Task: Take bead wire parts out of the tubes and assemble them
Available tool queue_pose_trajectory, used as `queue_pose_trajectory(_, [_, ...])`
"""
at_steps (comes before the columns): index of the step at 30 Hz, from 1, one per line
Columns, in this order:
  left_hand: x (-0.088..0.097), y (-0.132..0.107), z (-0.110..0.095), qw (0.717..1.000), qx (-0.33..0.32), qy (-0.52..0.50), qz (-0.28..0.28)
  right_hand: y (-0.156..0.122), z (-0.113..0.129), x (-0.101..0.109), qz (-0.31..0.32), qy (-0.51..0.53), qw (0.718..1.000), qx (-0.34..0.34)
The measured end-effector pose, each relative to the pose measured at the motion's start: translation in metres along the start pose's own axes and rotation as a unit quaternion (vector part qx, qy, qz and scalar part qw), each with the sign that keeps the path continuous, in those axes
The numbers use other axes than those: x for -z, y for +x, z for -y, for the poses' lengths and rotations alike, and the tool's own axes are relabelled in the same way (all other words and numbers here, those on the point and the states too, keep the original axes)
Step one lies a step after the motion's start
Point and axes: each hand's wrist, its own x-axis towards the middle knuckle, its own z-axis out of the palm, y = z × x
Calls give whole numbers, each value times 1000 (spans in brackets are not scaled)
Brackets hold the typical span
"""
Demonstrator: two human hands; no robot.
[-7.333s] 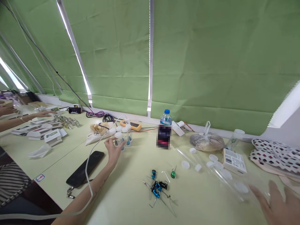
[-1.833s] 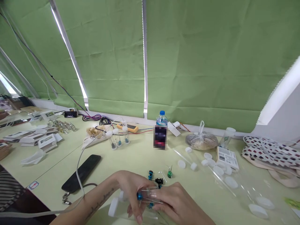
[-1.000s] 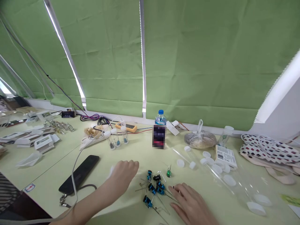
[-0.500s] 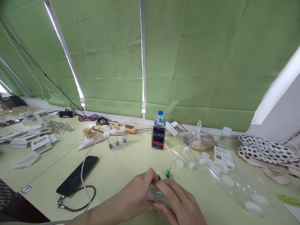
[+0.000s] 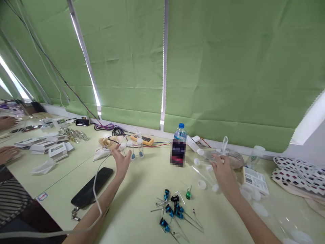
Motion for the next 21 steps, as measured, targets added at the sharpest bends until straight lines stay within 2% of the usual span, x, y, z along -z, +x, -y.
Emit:
queue_pose_trajectory(4, [-7,3,26,998,44,-23,25,-2,-8,-35,8,-10,998,60])
queue_pose_trajectory(8, [-14,13,44,993,95,-48,53,-7,-14,-39,-10,-18,995,99])
queue_pose_trajectory(13, [-14,23,54,985,126,-54,105,-9,-3,-12,-46,-10,994,94])
queue_pose_trajectory(18, [-14,19,53,977,137,-53,154,-7,39,28,-59,24,994,94])
queue_pose_trajectory(21, [-16,15,54,966,153,-53,201,-14,64,43,-22,38,992,121])
